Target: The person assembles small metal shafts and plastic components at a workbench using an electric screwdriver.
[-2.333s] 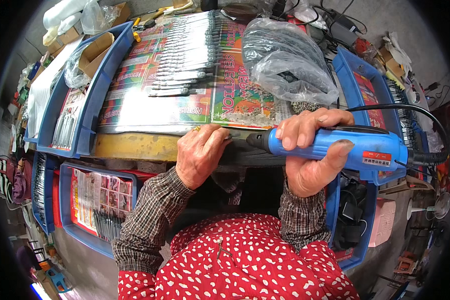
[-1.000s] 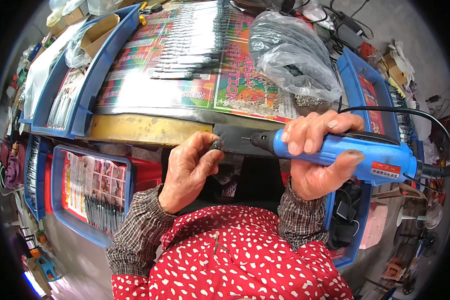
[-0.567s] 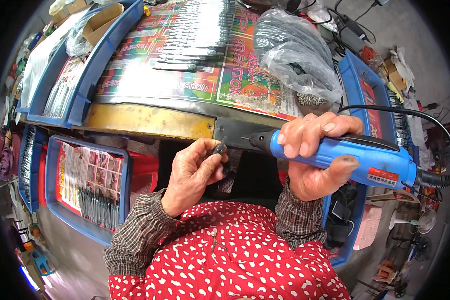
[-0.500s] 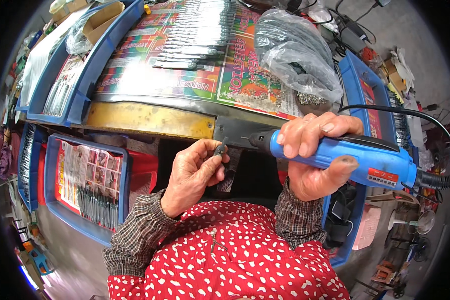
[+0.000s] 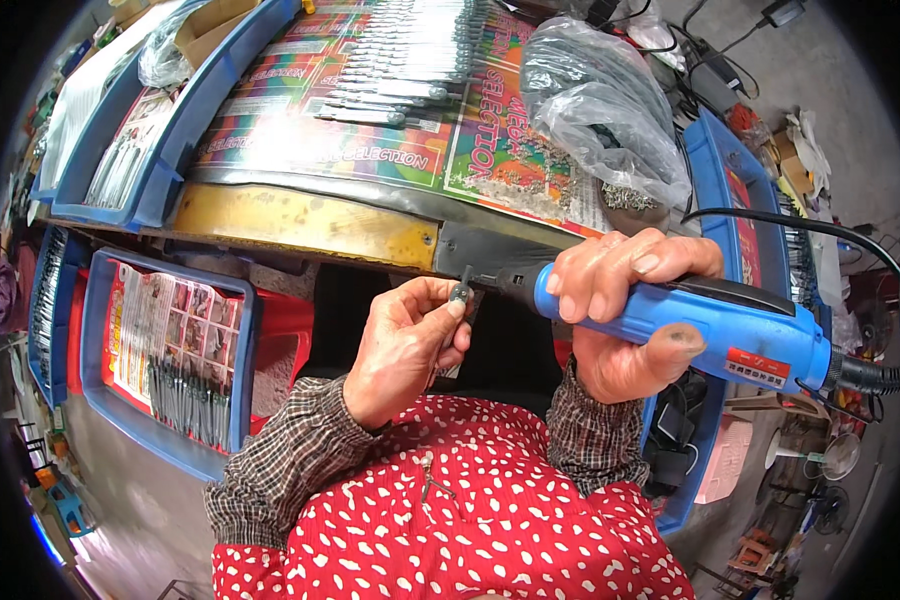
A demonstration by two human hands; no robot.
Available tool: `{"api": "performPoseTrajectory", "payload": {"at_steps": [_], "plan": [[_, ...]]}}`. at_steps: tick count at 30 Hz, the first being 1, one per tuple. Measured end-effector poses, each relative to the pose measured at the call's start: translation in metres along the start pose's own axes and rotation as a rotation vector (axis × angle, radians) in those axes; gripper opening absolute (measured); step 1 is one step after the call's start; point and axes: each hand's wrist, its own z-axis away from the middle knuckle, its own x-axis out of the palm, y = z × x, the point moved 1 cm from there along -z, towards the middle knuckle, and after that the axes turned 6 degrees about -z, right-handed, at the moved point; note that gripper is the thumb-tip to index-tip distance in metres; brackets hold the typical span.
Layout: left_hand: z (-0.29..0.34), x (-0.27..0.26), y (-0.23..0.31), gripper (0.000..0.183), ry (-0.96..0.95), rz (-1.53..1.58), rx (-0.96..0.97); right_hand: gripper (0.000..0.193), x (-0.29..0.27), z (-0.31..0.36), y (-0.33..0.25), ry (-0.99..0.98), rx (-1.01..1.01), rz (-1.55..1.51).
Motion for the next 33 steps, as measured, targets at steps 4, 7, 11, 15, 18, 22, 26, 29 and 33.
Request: {"api": "performPoseTrajectory", "payload": {"at_steps": [4,7,11,15,18,22,26,29,33], "plan": [[-0.004,0.005,0.001,0.013,-0.002,0.047,-0.033,0.045,-0.001,0.001,0.001,-0.01,0.001,-0.003],[-0.006,0.009,0.001,0.012,0.038,0.106,-0.041,0.045,-0.002,0.002,0.001,-0.03,-0.003,0.001],[-0.011,0.01,-0.005,0.011,0.072,0.108,-0.009,0.045,-0.001,0.002,0.0,-0.036,-0.007,0.014],[-0.014,0.01,-0.013,0.01,0.117,0.067,0.056,0.045,-0.002,0.002,0.0,-0.049,0.017,0.009],[-0.015,0.012,-0.013,0.01,0.13,0.059,0.056,0.044,-0.005,0.001,0.002,-0.089,0.023,-0.006],[-0.015,0.012,-0.015,0.01,0.128,0.071,0.062,0.045,-0.007,0.002,0.003,-0.103,0.038,-0.03],[-0.015,0.011,-0.015,0.011,0.125,0.066,0.058,0.045,-0.008,0.002,0.004,-0.104,0.049,-0.033],[-0.014,0.011,-0.015,0.011,0.136,0.056,0.058,0.045,-0.007,0.002,0.005,-0.104,0.053,-0.028],[-0.015,0.011,-0.016,0.011,0.149,0.041,0.052,0.044,-0.009,-0.001,0.005,-0.131,0.074,-0.032]]}}
